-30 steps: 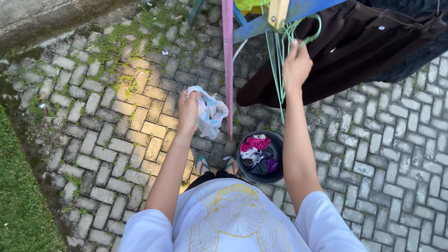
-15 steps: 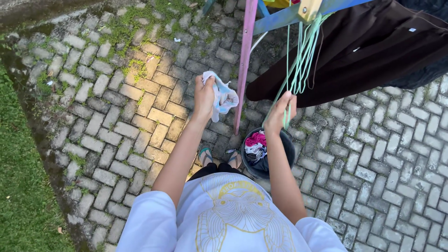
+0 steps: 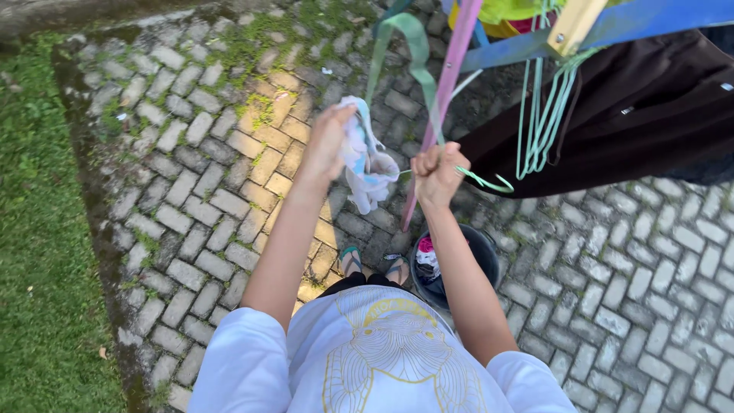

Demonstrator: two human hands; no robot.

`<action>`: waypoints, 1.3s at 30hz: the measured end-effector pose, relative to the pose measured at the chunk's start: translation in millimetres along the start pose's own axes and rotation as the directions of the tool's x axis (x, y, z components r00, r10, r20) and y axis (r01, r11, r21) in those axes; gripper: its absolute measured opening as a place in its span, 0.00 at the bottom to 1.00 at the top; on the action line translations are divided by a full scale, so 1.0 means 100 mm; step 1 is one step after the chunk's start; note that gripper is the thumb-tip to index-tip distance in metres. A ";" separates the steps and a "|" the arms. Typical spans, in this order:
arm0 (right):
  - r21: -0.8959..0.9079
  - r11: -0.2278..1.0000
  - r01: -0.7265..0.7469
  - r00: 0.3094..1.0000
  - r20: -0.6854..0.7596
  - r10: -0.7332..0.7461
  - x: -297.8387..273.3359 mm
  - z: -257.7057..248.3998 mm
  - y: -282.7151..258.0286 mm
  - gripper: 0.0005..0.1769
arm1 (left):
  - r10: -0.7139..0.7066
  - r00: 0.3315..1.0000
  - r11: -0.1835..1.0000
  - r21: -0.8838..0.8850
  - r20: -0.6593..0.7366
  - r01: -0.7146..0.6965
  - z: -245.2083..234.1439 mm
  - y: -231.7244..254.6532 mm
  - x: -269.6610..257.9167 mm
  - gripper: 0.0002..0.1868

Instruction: Hanging wet laundry on a drying rack using plastic hangers

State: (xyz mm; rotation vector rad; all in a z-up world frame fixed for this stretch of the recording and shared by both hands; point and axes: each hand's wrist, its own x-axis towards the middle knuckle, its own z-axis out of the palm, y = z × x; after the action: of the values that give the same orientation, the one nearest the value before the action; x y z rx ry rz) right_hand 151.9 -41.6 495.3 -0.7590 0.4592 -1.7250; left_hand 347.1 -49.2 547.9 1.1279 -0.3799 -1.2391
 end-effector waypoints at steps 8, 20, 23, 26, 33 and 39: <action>-0.524 0.842 0.125 0.838 0.510 0.194 0.23 0.57 0.12 0.31 | 0.074 0.995 0.996 0.054 -0.065 -0.071 -1.35 0.33 0.28 0.05; -0.420 0.901 -0.107 0.791 0.513 0.333 -0.15 0.94 1.32 0.31 | 0.044 0.986 0.964 -0.254 -0.161 -0.084 -2.69 0.68 0.36 0.07; -0.657 0.753 -0.029 0.745 0.488 0.454 -0.14 0.92 1.32 0.31 | 0.330 0.917 0.910 0.335 -0.225 -0.245 -2.38 1.16 -0.22 0.15; -0.742 0.629 0.231 0.670 0.590 0.451 0.02 1.32 1.03 0.34 | 0.441 0.844 0.750 0.642 -0.305 -0.160 -2.53 1.41 -0.35 0.16; -0.784 0.499 0.369 0.503 0.620 0.603 0.34 2.03 0.90 0.33 | 0.525 0.774 0.571 0.821 -0.354 -0.012 -3.07 1.28 0.20 0.17; -0.811 0.178 0.557 0.481 0.490 0.727 0.90 2.16 1.49 0.34 | 0.440 0.828 0.494 0.864 -0.347 0.099 -2.74 1.32 0.77 0.12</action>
State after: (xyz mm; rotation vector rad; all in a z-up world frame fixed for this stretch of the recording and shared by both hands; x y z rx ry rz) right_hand 393.1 -152.9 575.0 -2.4263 0.8581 -0.2580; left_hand 654.7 -0.7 509.4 2.1847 -0.7072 -0.4089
